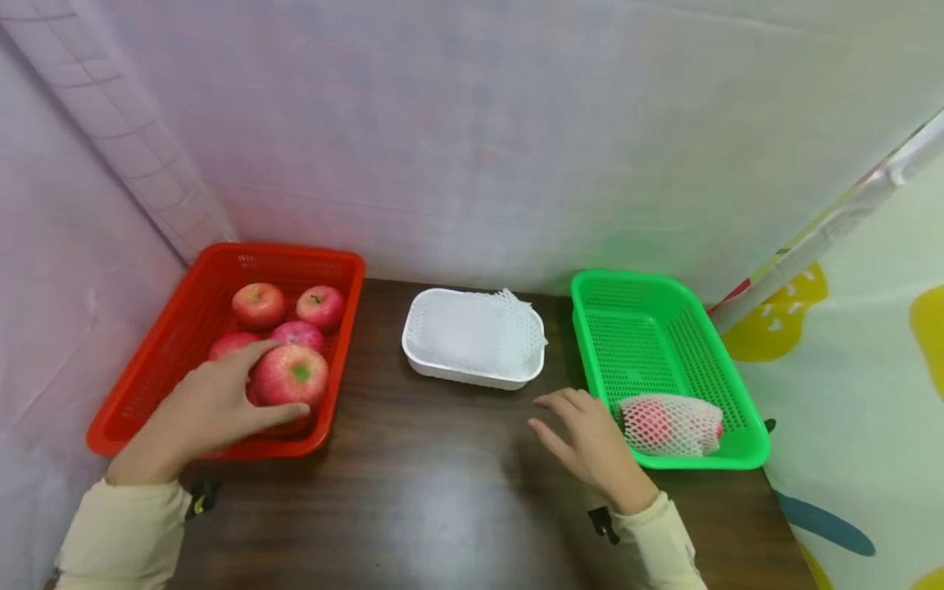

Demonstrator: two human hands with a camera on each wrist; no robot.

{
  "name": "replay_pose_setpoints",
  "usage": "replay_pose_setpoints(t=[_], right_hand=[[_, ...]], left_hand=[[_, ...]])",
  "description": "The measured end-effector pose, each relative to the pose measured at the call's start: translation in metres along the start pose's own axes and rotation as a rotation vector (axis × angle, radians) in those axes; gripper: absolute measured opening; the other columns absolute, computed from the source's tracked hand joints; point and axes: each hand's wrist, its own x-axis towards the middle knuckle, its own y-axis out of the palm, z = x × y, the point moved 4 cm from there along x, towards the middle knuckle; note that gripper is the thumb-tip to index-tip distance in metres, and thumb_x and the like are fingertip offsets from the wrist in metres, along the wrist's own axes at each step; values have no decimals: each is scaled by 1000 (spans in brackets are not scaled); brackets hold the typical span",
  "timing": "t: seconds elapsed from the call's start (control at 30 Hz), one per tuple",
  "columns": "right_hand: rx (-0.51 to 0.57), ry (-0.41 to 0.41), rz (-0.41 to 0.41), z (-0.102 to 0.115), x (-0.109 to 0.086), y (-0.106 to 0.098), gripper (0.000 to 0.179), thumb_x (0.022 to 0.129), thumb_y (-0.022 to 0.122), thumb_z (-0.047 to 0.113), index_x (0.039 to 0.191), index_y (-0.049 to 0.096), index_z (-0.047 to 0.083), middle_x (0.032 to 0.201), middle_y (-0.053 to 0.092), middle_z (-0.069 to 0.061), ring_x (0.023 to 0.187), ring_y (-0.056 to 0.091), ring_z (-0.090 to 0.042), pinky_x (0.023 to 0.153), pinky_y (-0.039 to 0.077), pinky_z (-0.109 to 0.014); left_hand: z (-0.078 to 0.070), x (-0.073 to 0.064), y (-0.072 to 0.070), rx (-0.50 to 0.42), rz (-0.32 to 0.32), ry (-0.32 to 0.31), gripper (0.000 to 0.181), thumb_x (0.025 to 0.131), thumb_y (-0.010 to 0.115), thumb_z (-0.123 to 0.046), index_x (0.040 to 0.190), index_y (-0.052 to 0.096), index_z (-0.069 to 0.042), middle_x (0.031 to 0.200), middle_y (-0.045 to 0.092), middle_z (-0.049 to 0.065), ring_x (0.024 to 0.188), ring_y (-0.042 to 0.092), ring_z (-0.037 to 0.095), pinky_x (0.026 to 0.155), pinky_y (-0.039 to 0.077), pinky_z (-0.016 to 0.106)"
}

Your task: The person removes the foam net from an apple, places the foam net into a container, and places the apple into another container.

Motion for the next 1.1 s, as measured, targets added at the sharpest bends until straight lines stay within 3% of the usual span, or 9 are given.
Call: replay_pose_setpoints(t=[0.1,0.23,0.47,0.57,0.67,0.77,0.83,0.97,1.1], right_hand=[[16,33,20,-2,-7,5,30,90,74,26,110,71,4,101,68,-4,91,62,-22,76,51,-41],[39,54,25,-2,-13,10,29,92,72,28,110,71,6,101,68,-2,92,62,-20,76,52,-38],[38,84,21,-5,-23,11,30,93,70,32,110,71,7,101,68,-1,92,61,-18,77,51,-36],[27,95,23,-4,-27,8,29,92,71,29,109,71,7,101,68,-1,92,61,-17,78,51,-36],[28,97,23,0,-31,3,27,91,72,28,109,71,7,101,68,0,91,61,-16,75,52,-35],[36,92,19,7,-35,-1,27,91,73,27,109,72,7,100,68,1,89,61,-14,73,52,-33],[43,86,15,11,-37,-2,26,91,73,27,108,72,8,100,68,1,89,61,-14,73,51,-33],[48,81,18,17,-40,0,24,90,74,27,108,72,11,100,69,3,90,61,-13,74,51,-33],[48,78,26,17,-43,1,25,89,75,26,109,71,12,100,69,4,90,62,-12,75,51,-33]], left_hand=[[21,21,2,16,73,-28,93,75,75,-69,139,48,-7,115,66,14,96,62,33,81,51,59],[37,36,12,18,128,-15,90,76,80,-60,139,46,-4,116,64,16,99,60,33,84,50,59],[32,41,22,87,133,66,84,81,83,-35,142,40,5,123,57,30,109,56,44,93,44,65],[17,31,21,111,91,84,78,82,83,-31,139,45,6,122,58,32,109,56,47,92,44,65],[-6,12,23,96,-19,126,68,81,83,-27,133,54,4,120,61,28,107,59,46,89,46,63],[-32,-10,34,58,-151,188,59,79,85,-23,127,61,1,116,66,20,103,63,41,87,48,59],[-47,-24,45,27,-201,197,56,78,86,-24,124,64,-2,112,68,14,100,65,35,84,50,55],[-65,-46,66,-85,-242,172,54,75,89,-21,123,67,-10,106,70,2,91,67,20,77,55,44],[-68,-59,80,-161,-246,140,54,73,90,-18,121,67,-13,108,70,-3,85,66,14,73,57,37]])
